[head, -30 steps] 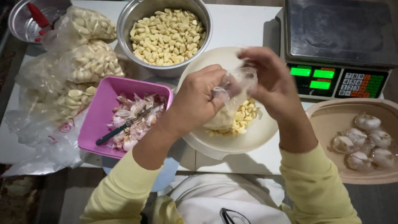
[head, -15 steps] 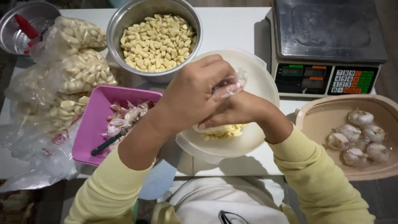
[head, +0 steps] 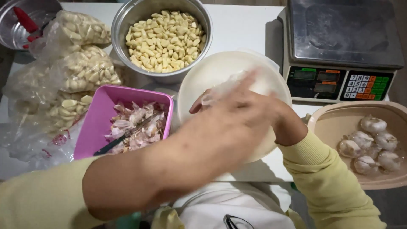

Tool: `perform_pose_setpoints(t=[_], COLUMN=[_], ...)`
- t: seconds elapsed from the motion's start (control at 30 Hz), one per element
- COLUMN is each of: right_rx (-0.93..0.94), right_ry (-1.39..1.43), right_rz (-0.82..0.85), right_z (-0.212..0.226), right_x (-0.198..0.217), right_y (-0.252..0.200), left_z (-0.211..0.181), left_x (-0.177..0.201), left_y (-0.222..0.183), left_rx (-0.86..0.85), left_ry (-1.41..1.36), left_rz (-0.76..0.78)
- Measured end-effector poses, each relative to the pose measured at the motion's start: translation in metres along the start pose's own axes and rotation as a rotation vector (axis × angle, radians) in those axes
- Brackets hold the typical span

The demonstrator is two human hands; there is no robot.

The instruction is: The person places garlic cloves into small plastic bags, weighs the bags on a digital scale, and ties the bags closed by hand.

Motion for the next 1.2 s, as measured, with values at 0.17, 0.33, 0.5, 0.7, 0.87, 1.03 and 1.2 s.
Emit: perform_pose_setpoints(t=[0.17, 0.33, 0.5, 0.7, 0.87, 1.03, 1.2], right_rx=[-0.124, 0.143, 0.223, 0.304, 0.340, 0.304, 0.282], right_ry=[0.053, 0.475, 0.526, 0.255, 0.324, 0.358, 0.347], right_rz=[0.119, 0.189, 0.134, 0.008, -0.041, 0.014, 0.009], right_z=[0.076, 0.137, 0.172, 0.182, 0.163, 0.162, 0.182], right_x=[0.048, 0.074, 0.090, 0.101, 0.093, 0.087, 0.096], right_y=[-0.005, -0.004, -0.007, -0.017, -0.021, -0.020, -0.017], left_z=[0.027, 0.061, 0.079, 0.069, 0.062, 0.048, 0.050], left_x=[-0.070, -0.069, -0.061, -0.079, -0.059, -0.069, -0.052], left_y=[-0.031, -0.044, -0.064, -0.097, -0.084, -0.069, -0.074], left_rx=[0.014, 0.149, 0.392, 0.961, 1.060, 0.258, 0.102], left_ry=[0.505, 0.220, -0.234, -1.179, -1.250, -0.256, 0.246], left_rz=[0.674, 0.796, 1.005, 0.711, 0.295, 0.359, 0.091])
Point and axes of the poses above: each hand's wrist, its own y-axis towards the middle knuckle, its own x-axis out of the back of the hand, z = x × y, the point moved 10 cm from there along y, towards the middle knuckle, and after that the axes turned 8 degrees about -x, right-handed, at the moved point
